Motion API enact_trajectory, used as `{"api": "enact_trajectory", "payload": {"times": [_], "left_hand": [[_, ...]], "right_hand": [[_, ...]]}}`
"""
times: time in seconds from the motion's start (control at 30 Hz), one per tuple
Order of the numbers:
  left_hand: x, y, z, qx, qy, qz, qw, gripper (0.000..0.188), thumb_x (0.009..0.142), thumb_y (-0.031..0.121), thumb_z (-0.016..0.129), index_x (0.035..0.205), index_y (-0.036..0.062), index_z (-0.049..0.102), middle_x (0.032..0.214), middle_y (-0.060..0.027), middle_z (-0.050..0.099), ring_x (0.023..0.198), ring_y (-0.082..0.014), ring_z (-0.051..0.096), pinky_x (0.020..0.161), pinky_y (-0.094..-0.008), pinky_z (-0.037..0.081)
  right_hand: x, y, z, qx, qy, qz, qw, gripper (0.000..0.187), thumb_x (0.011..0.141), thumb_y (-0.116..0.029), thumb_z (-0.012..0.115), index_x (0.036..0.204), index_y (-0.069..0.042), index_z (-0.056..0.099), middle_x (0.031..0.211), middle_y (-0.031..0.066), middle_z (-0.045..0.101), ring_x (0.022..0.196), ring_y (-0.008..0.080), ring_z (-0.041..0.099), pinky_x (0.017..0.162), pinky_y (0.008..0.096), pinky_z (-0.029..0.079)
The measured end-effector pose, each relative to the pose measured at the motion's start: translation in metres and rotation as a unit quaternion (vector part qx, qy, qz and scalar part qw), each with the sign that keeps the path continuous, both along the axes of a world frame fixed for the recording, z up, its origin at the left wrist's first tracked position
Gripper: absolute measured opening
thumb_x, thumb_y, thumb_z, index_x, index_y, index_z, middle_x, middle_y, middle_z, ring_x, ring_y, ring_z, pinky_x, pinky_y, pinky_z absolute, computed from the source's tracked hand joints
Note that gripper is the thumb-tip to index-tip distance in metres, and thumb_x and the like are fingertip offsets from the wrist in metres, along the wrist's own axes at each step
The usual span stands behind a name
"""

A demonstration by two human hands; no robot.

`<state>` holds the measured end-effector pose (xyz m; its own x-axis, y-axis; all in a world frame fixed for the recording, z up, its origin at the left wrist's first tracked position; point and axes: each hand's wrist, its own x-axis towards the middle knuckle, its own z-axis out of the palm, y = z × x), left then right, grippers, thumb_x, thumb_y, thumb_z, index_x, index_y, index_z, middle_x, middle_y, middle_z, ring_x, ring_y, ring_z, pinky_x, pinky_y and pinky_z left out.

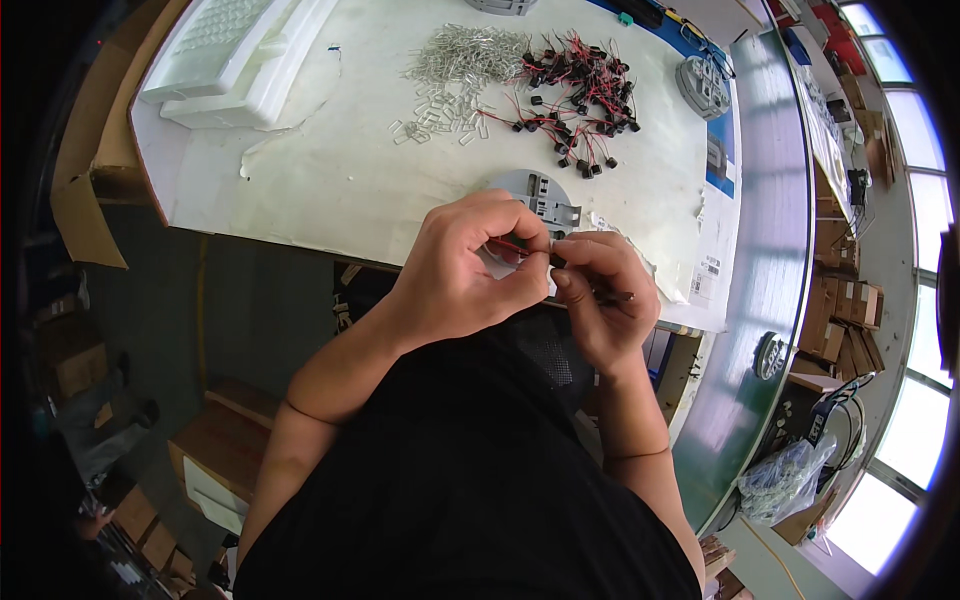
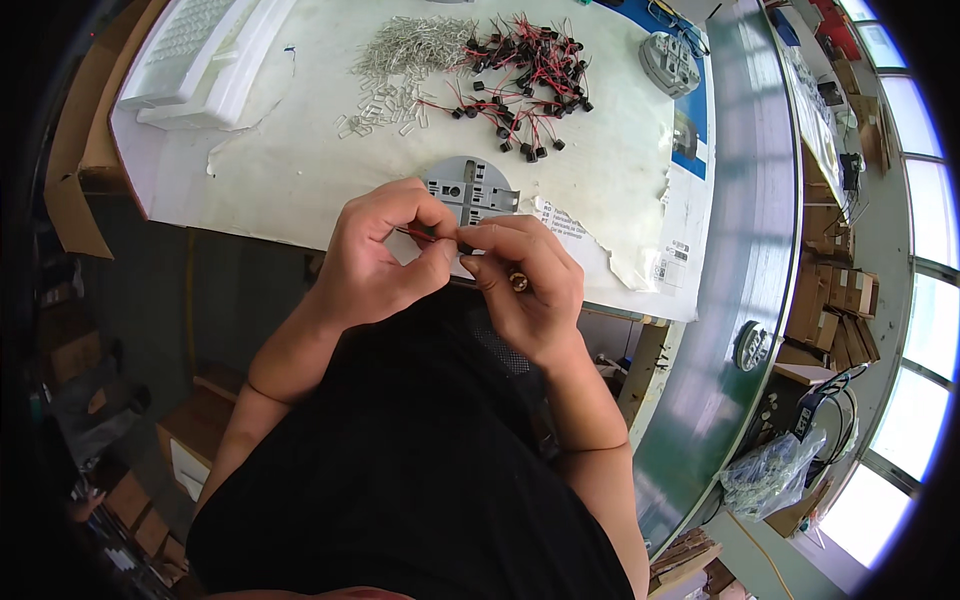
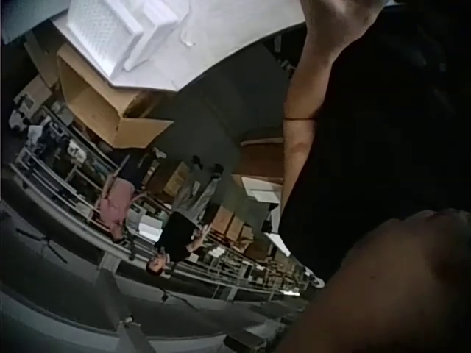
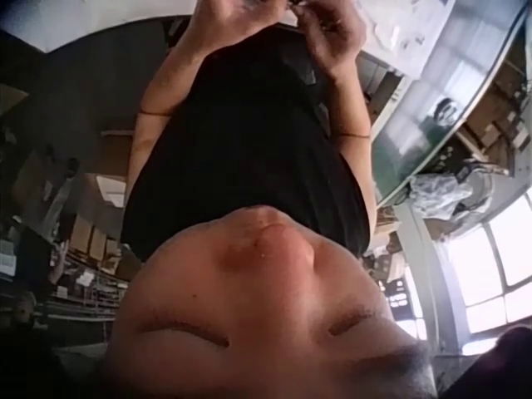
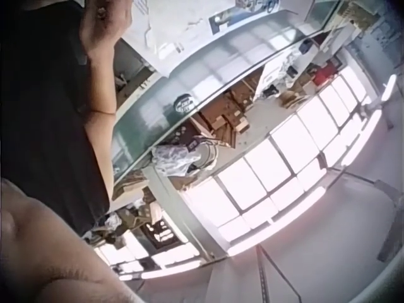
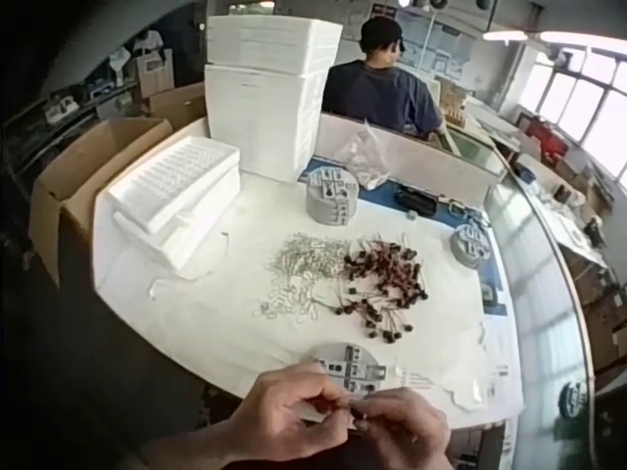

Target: Assemble small electronic components by inserting wires and connectors into a circular base unit.

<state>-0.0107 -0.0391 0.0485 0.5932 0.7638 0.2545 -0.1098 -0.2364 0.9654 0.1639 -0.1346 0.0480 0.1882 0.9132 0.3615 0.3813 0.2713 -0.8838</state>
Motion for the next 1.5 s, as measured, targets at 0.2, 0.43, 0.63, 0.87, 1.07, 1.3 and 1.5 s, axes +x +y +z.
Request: {"api": "enact_trajectory", "payload": {"times": [0.2,0.43,0.63,0.87,1.07,1.3,1.5], "left_hand": [[-0.007,0.004,-0.008,-0.060,-0.029,-0.025,0.997,0.007,0.086,0.004,0.073,0.090,-0.0013,0.070,0.084,-0.0034,0.066,0.078,-0.0101,0.063,0.072,-0.0264,0.052],[-0.004,0.000,-0.004,-0.110,-0.021,-0.035,0.993,0.006,0.088,0.004,0.074,0.090,-0.0010,0.070,0.090,-0.0011,0.068,0.082,-0.0077,0.061,0.075,-0.0252,0.049],[0.000,-0.007,-0.010,-0.129,-0.010,-0.040,0.991,0.012,0.088,0.010,0.080,0.092,0.0006,0.073,0.089,0.0011,0.073,0.078,-0.0043,0.062,0.071,-0.0233,0.051],[0.000,-0.023,-0.019,-0.271,-0.031,-0.086,0.958,0.007,0.089,0.004,0.077,0.092,0.0013,0.071,0.087,0.0034,0.068,0.077,-0.0025,0.057,0.067,-0.0212,0.047],[-0.003,-0.010,-0.014,-0.263,0.036,-0.084,0.961,0.006,0.090,0.005,0.076,0.089,0.0026,0.071,0.083,0.0043,0.068,0.076,-0.0017,0.056,0.067,-0.0209,0.045],[0.012,0.007,-0.027,0.192,0.254,0.096,0.943,0.011,0.081,0.014,0.081,0.081,0.0084,0.071,0.075,-0.0039,0.063,0.077,-0.0205,0.065,0.076,-0.0356,0.053],[0.018,0.002,-0.038,0.252,0.228,0.136,0.931,0.017,0.076,0.011,0.083,0.087,0.0094,0.070,0.079,-0.0042,0.064,0.078,-0.0257,0.061,0.071,-0.0393,0.051]], "right_hand": [[0.001,-0.011,0.005,-0.098,0.187,0.051,0.976,0.019,0.097,0.007,0.071,0.115,0.004,0.070,0.103,0.0078,0.069,0.080,0.0103,0.063,0.069,0.0238,0.052],[-0.002,-0.014,-0.002,-0.089,0.265,0.032,0.960,0.019,0.098,0.006,0.070,0.117,0.005,0.068,0.106,0.0074,0.067,0.082,0.0100,0.062,0.074,0.0233,0.052],[0.000,-0.016,-0.013,-0.045,0.216,0.007,0.975,0.018,0.095,0.009,0.072,0.112,0.004,0.068,0.108,0.0098,0.068,0.087,0.0120,0.064,0.073,0.0244,0.053],[-0.007,-0.025,-0.023,0.035,-0.010,-0.040,0.999,0.023,0.087,0.011,0.075,0.107,0.002,0.068,0.113,0.0172,0.070,0.087,0.0181,0.067,0.069,0.0268,0.054],[0.000,-0.023,-0.015,-0.043,0.003,-0.058,0.997,0.025,0.086,0.011,0.075,0.108,0.000,0.069,0.114,0.0135,0.071,0.084,0.0162,0.068,0.070,0.0265,0.055],[0.024,0.008,-0.005,-0.134,-0.178,-0.050,0.974,0.018,0.089,0.010,0.070,0.104,-0.001,0.070,0.114,0.0098,0.069,0.079,0.0172,0.069,0.067,0.0281,0.055],[0.024,0.018,0.002,-0.140,-0.391,-0.021,0.909,0.014,0.087,0.003,0.072,0.099,-0.004,0.072,0.109,0.0060,0.070,0.075,0.0296,0.071,0.065,0.0377,0.058]]}}
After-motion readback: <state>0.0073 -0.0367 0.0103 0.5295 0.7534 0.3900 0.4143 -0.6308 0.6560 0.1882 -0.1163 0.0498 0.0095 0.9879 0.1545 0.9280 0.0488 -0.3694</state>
